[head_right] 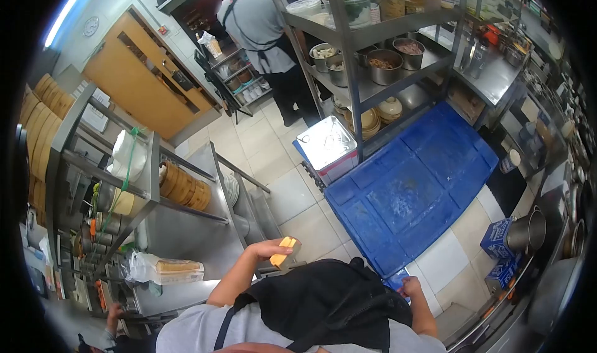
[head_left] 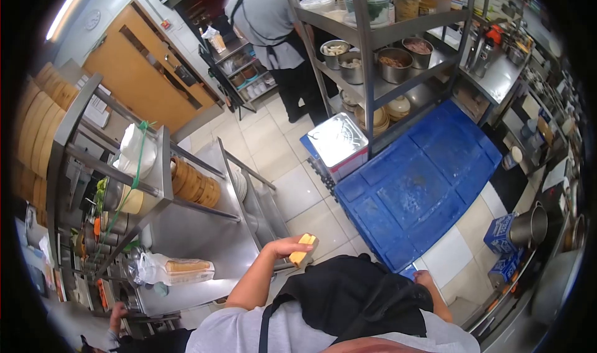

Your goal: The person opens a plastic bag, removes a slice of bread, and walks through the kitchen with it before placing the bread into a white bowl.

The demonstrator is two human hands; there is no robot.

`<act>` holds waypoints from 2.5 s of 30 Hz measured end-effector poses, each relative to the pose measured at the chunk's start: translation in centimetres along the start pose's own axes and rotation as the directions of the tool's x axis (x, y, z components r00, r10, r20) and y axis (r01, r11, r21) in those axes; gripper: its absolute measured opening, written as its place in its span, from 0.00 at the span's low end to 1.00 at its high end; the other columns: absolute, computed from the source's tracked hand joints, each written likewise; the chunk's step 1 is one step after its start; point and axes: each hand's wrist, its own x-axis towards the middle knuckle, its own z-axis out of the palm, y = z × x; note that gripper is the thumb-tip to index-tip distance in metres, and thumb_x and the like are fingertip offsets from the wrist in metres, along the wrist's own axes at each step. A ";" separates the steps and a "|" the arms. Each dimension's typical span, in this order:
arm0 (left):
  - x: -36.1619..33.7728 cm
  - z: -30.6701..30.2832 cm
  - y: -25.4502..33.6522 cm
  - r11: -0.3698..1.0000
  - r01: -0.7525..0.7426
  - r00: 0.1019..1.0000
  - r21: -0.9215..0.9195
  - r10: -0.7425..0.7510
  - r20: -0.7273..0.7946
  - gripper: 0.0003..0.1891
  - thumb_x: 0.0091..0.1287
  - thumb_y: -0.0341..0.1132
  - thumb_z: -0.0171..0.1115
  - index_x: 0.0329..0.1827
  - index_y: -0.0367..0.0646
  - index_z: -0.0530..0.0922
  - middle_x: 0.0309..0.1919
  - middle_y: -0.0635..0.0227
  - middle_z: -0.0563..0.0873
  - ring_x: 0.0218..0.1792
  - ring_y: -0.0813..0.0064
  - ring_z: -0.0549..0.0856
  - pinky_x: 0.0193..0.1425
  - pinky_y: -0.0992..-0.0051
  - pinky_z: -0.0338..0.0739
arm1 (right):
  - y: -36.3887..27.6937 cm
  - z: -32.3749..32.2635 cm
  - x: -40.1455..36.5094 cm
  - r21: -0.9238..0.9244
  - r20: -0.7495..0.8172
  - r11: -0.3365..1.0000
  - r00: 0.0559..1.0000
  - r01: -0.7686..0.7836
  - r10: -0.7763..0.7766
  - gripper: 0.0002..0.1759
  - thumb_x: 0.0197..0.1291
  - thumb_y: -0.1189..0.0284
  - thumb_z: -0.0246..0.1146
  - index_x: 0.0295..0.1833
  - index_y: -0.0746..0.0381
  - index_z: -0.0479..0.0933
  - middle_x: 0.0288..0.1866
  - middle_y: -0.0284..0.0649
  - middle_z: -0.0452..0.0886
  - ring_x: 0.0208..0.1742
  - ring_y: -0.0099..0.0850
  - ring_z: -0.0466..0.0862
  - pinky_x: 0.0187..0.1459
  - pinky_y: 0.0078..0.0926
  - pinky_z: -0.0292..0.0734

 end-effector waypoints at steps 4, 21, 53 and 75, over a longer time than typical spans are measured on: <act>-0.2 -0.4 0.5 1.000 -0.021 1.000 -0.010 0.021 -0.015 0.39 0.66 0.55 0.69 0.74 0.44 0.66 0.57 0.68 0.78 0.58 0.76 0.77 0.62 0.73 0.73 | -2.8 -0.2 -0.1 -0.086 -0.049 0.994 0.997 0.063 -0.067 0.15 0.73 0.72 0.54 0.56 0.69 0.78 0.30 0.50 0.87 0.20 0.36 0.84 0.20 0.35 0.79; -1.4 -2.8 -5.3 0.957 0.246 0.952 -0.152 -0.268 -0.146 0.44 0.62 0.59 0.71 0.74 0.44 0.64 0.53 0.69 0.80 0.50 0.77 0.81 0.52 0.72 0.78 | 1.2 1.6 1.6 -0.172 -0.173 0.965 0.959 0.197 -0.227 0.12 0.63 0.71 0.64 0.45 0.68 0.87 0.32 0.50 0.88 0.32 0.36 0.89 0.38 0.35 0.84; 1.5 2.2 3.5 0.893 0.129 0.992 0.431 -0.118 -0.052 0.44 0.61 0.57 0.72 0.74 0.46 0.64 0.54 0.64 0.79 0.54 0.70 0.80 0.53 0.68 0.78 | 5.6 5.0 -1.7 0.226 0.016 0.973 0.999 -0.047 0.045 0.14 0.70 0.75 0.49 0.49 0.67 0.80 0.31 0.48 0.88 0.23 0.34 0.86 0.21 0.35 0.80; 2.6 7.0 4.9 0.751 -0.092 0.965 0.654 -0.096 0.246 0.40 0.64 0.58 0.69 0.70 0.40 0.67 0.50 0.64 0.81 0.49 0.72 0.81 0.50 0.71 0.78 | 9.5 8.6 -12.0 0.101 -0.136 0.995 0.991 0.007 0.007 0.16 0.70 0.73 0.53 0.56 0.68 0.81 0.31 0.45 0.89 0.26 0.34 0.88 0.28 0.33 0.84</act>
